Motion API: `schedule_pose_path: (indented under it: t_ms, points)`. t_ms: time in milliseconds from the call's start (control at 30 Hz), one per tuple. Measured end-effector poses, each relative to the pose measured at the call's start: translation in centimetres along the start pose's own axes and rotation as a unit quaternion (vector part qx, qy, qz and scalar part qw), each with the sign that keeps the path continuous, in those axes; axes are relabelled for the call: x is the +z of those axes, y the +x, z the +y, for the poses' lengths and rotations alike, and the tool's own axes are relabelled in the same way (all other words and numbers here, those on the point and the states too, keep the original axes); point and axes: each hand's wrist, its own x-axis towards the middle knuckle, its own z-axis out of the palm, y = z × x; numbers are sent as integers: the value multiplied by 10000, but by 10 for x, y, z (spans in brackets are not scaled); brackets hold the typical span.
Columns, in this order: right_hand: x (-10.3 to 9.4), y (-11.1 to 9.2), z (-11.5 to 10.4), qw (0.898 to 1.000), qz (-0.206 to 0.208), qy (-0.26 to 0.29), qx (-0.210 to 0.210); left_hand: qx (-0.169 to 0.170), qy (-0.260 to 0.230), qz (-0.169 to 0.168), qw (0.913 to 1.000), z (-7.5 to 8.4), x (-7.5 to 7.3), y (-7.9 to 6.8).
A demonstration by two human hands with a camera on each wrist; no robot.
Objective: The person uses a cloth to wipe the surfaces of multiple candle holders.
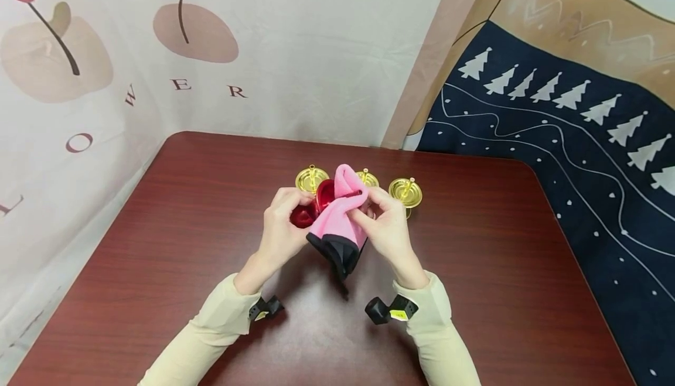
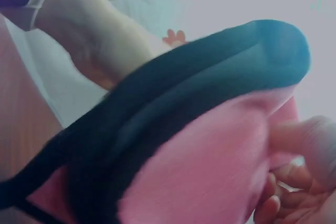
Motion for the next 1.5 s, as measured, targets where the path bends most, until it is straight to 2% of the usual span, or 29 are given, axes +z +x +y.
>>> schedule_pose_path:
  t_ms: [133, 433, 600, 800, 1100, 1167, 1300, 1500]
  points:
    - [-3, -1, -4, 9988, -31, -456, 184, 36, 27, -65, 10000, -1, 0, -1]
    - [-4, -2, -6, 9992, 45, -244, 314, 119, 18, -206, 9997, -1, 0, 1]
    - [-5, -2, -4, 9993, 176, 57, 310, 89, 44, -294, 9995, 0, 0, 2]
    - [-10, 0, -3, 9969, 337, 671, 218, -59, 3, -392, 9992, 0, 0, 1]
    - [-23, 2, -8, 9897, 568, 1312, 103, -188, -199, -244, 9993, -1, -1, -2]
    - [-24, 2, -7, 9903, 555, 1256, 226, -262, -264, -187, 9991, -1, -1, -2]
    - [-22, 1, -2, 9950, 270, 842, 465, -329, -337, -126, 9988, 0, -3, -1]
    - [-18, 0, -1, 9994, -112, 243, 215, -163, -114, -220, 9996, 3, -5, 1]
